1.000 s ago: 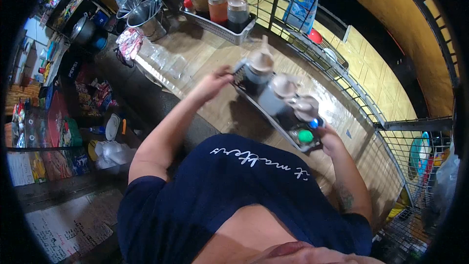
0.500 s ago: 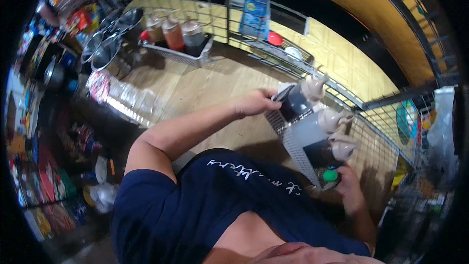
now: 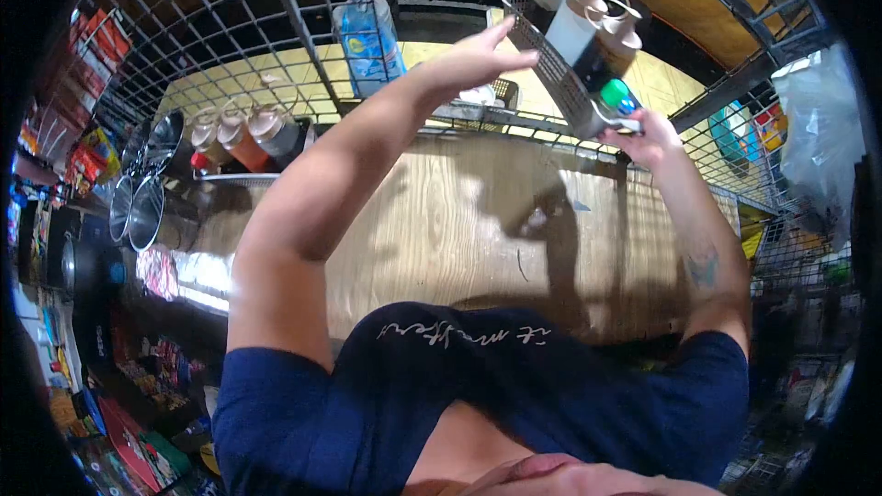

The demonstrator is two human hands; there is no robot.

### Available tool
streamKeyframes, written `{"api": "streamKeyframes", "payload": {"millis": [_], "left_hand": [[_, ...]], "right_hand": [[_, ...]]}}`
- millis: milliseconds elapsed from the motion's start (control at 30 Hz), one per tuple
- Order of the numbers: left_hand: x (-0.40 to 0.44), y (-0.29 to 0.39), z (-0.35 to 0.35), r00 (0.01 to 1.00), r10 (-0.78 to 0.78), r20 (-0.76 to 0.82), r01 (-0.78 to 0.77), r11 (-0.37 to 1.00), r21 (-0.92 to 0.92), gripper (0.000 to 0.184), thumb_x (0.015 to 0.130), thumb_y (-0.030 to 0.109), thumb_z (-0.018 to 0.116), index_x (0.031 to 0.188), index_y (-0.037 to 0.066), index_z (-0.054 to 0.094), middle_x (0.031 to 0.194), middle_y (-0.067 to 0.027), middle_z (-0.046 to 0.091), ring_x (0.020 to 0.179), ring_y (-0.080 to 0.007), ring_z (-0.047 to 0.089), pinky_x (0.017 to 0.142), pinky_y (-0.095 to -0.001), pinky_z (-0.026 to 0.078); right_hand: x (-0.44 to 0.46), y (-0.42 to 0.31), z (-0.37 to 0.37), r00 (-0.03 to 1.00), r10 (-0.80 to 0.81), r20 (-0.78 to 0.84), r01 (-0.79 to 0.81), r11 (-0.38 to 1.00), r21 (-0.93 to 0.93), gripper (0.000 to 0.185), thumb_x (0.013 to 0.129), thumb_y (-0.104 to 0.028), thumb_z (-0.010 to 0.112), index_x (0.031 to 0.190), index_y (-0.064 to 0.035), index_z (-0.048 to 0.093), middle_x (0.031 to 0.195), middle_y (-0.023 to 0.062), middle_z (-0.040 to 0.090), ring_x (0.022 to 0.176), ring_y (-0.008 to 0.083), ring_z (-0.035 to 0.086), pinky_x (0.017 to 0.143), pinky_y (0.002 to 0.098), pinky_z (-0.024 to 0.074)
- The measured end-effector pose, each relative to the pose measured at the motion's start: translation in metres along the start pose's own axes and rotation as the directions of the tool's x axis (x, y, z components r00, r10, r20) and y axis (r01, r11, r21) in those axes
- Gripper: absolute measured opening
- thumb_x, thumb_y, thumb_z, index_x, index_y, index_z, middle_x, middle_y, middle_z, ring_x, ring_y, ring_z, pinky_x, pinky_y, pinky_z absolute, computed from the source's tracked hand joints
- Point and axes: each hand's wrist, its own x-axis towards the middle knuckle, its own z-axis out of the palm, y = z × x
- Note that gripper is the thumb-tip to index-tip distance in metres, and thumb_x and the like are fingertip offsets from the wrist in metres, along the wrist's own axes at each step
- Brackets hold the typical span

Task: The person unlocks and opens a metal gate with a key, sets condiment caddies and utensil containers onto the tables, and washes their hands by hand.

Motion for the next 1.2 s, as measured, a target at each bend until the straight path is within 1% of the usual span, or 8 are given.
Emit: {"api": "streamKeyframes", "payload": {"millis": [67, 133, 333, 733, 933, 1033, 1100, 1200], "left_hand": [[-0.001, -0.035, -0.008, 0.975, 0.221, -0.019, -0.194, 0.891, 0.411, 0.080, 0.082, 0.038, 0.059, 0.142, 0.006, 0.017, 0.142, -0.0141, 0.028, 0.104, -0.0166, 0.047, 0.089, -0.0276, 0.039], [-0.035, -0.026, -0.019, 0.984, 0.171, 0.041, -0.176, 0.942, 0.284, 0.083, 0.079, 0.041, 0.062, 0.138, -0.002, 0.021, 0.142, -0.0235, 0.023, 0.133, -0.0285, 0.024, 0.106, -0.0335, 0.022], [-0.143, -0.050, -0.065, 0.989, -0.069, 0.127, 0.043, 0.980, 0.192, 0.075, 0.081, 0.017, 0.062, 0.141, 0.004, 0.019, 0.143, -0.0113, 0.028, 0.133, -0.0196, 0.024, 0.102, -0.0348, 0.028], [-0.278, -0.135, -0.060, 0.814, -0.420, -0.401, 0.334, 0.904, -0.268, 0.088, 0.074, 0.036, 0.071, 0.140, 0.005, 0.022, 0.143, -0.0117, 0.029, 0.132, -0.0245, 0.026, 0.098, -0.0355, 0.030], [-0.295, -0.139, -0.054, 0.757, -0.480, -0.443, 0.350, 0.871, -0.344, 0.088, 0.071, 0.036, 0.074, 0.139, 0.007, 0.026, 0.142, -0.0111, 0.030, 0.129, -0.0236, 0.030, 0.096, -0.0334, 0.032], [-0.300, -0.145, -0.048, 0.729, -0.483, -0.485, 0.317, 0.866, -0.387, 0.078, 0.075, 0.029, 0.071, 0.137, 0.006, 0.029, 0.138, -0.0121, 0.035, 0.125, -0.0238, 0.035, 0.095, -0.0329, 0.033], [-0.302, -0.152, -0.044, 0.718, -0.493, -0.490, 0.322, 0.861, -0.394, 0.072, 0.077, 0.024, 0.069, 0.136, 0.004, 0.031, 0.136, -0.0125, 0.038, 0.122, -0.0236, 0.038, 0.094, -0.0321, 0.035], [-0.291, -0.151, -0.035, 0.696, -0.499, -0.516, 0.319, 0.859, -0.401, 0.057, 0.081, 0.009, 0.062, 0.132, 0.001, 0.036, 0.127, -0.0128, 0.045, 0.114, -0.0222, 0.046, 0.092, -0.0300, 0.038]], "right_hand": [[0.044, -0.006, 0.008, 0.996, 0.089, -0.015, -0.086, 0.985, 0.149, 0.030, 0.081, -0.002, 0.036, 0.110, 0.0033, 0.034, 0.110, 0.0275, 0.039, 0.100, 0.0466, 0.046, 0.082, 0.0554, 0.0488], [0.091, -0.015, 0.005, 0.992, 0.115, -0.054, -0.108, 0.987, 0.116, 0.033, 0.081, -0.003, 0.036, 0.113, 0.0030, 0.034, 0.113, 0.0281, 0.039, 0.099, 0.0466, 0.047, 0.075, 0.0578, 0.0501], [0.202, 0.002, -0.020, 0.992, -0.059, -0.108, 0.047, 0.993, -0.111, 0.028, 0.088, -0.016, 0.034, 0.106, 0.0015, 0.045, 0.104, 0.0291, 0.049, 0.085, 0.0436, 0.055, 0.066, 0.0543, 0.0525], [0.281, 0.024, -0.051, 0.925, 0.352, -0.147, -0.372, 0.748, -0.550, 0.023, 0.084, -0.012, 0.037, 0.096, 0.0049, 0.048, 0.082, 0.0231, 0.058, 0.067, 0.0347, 0.063, 0.060, 0.0430, 0.0574], [0.291, 0.020, -0.041, 0.922, 0.237, -0.306, -0.380, 0.703, -0.601, 0.049, 0.082, -0.002, 0.034, 0.129, 0.0090, 0.026, 0.122, 0.0307, 0.043, 0.085, 0.0416, 0.062, 0.068, 0.0483, 0.0552], [0.242, -0.001, 0.009, 0.883, -0.410, -0.227, -0.052, 0.396, -0.917, 0.043, 0.077, -0.005, 0.045, 0.117, 0.0085, 0.044, 0.110, 0.0289, 0.053, 0.099, 0.0391, 0.057, 0.073, 0.0439, 0.0518], [0.238, 0.001, 0.031, 0.445, -0.878, 0.178, 0.438, 0.040, -0.898, 0.035, 0.072, -0.007, 0.052, 0.105, 0.0039, 0.055, 0.099, 0.0240, 0.058, 0.100, 0.0345, 0.055, 0.079, 0.0406, 0.0467], [0.222, 0.005, 0.094, 0.476, -0.447, 0.757, 0.565, -0.504, -0.653, 0.022, 0.070, -0.013, 0.056, 0.090, -0.0043, 0.059, 0.091, 0.0151, 0.060, 0.089, 0.0326, 0.056, 0.076, 0.0408, 0.0454]]}}
